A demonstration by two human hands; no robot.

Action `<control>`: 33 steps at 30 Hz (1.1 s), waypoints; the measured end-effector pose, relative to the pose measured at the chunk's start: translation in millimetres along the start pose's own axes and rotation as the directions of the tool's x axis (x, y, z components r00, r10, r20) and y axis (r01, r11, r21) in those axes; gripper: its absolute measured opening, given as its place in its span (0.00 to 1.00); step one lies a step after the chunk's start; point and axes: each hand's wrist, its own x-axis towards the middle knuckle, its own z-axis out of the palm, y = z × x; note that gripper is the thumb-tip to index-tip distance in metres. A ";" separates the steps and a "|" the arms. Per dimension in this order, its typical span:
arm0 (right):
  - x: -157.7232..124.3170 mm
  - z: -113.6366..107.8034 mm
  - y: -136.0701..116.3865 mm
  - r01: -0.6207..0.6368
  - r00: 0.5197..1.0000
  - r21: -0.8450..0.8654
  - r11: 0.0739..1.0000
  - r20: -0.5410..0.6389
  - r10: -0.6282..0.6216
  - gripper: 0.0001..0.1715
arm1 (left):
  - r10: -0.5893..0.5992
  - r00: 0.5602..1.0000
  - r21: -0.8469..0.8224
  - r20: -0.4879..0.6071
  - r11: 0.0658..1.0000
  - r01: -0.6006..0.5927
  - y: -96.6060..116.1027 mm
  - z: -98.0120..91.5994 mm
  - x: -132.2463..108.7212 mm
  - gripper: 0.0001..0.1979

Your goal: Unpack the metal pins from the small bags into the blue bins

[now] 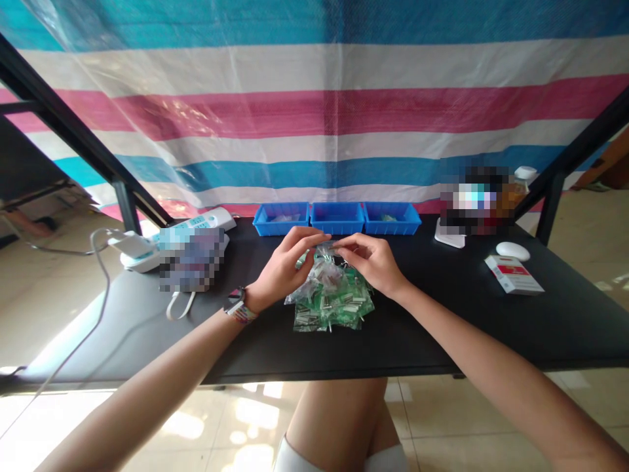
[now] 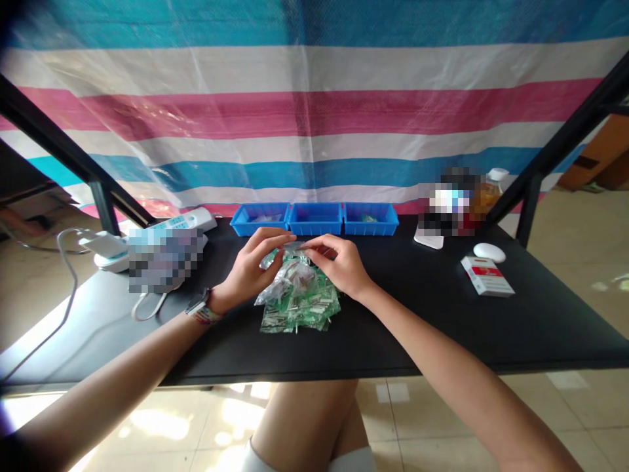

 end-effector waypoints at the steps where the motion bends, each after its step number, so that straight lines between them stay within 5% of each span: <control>1: 1.0 -0.2 0.8 -0.057 0.998 0.057 0.997 0.010 0.056 0.14 | 0.054 0.998 0.055 0.019 0.997 -0.055 -0.8 -0.8 -0.5 0.20; 7: 2.7 -2.0 2.5 -0.161 0.987 0.233 0.959 0.061 0.150 0.26 | 0.150 0.988 0.156 0.019 0.976 -0.151 -0.4 -4.8 1.2 0.13; 12: 2.0 -10.2 -4.1 0.069 0.991 -0.049 0.996 0.118 -0.063 0.11 | -0.150 0.972 0.012 -0.181 0.988 0.154 -8.9 -6.8 6.8 0.09; 17: 0.9 -15.8 -9.0 0.409 0.842 -0.262 0.874 0.477 -0.251 0.15 | -0.506 0.800 -0.242 -0.323 0.861 0.448 -40.6 -14.5 11.3 0.16; 22: 0.1 -12.8 2.7 0.452 0.821 -0.316 0.834 0.513 -0.250 0.14 | -0.742 0.610 -0.539 -0.278 0.646 0.541 -68.3 -20.2 8.7 0.23; 25: 0.3 -11.3 8.7 0.441 0.833 -0.291 0.849 0.485 -0.267 0.13 | -0.813 0.544 -0.683 -0.207 0.518 0.515 -74.0 -21.5 7.6 0.25; 29: -0.1 -8.8 9.4 0.398 0.864 -0.216 0.892 0.414 -0.286 0.14 | -0.792 0.587 -0.685 -0.168 0.523 0.508 -73.2 -21.2 6.8 0.24; 33: 0.5 -5.4 5.6 0.316 0.924 -0.160 0.935 0.276 -0.265 0.10 | -0.576 0.790 -0.412 -0.212 0.785 0.462 -59.4 -15.6 3.8 0.23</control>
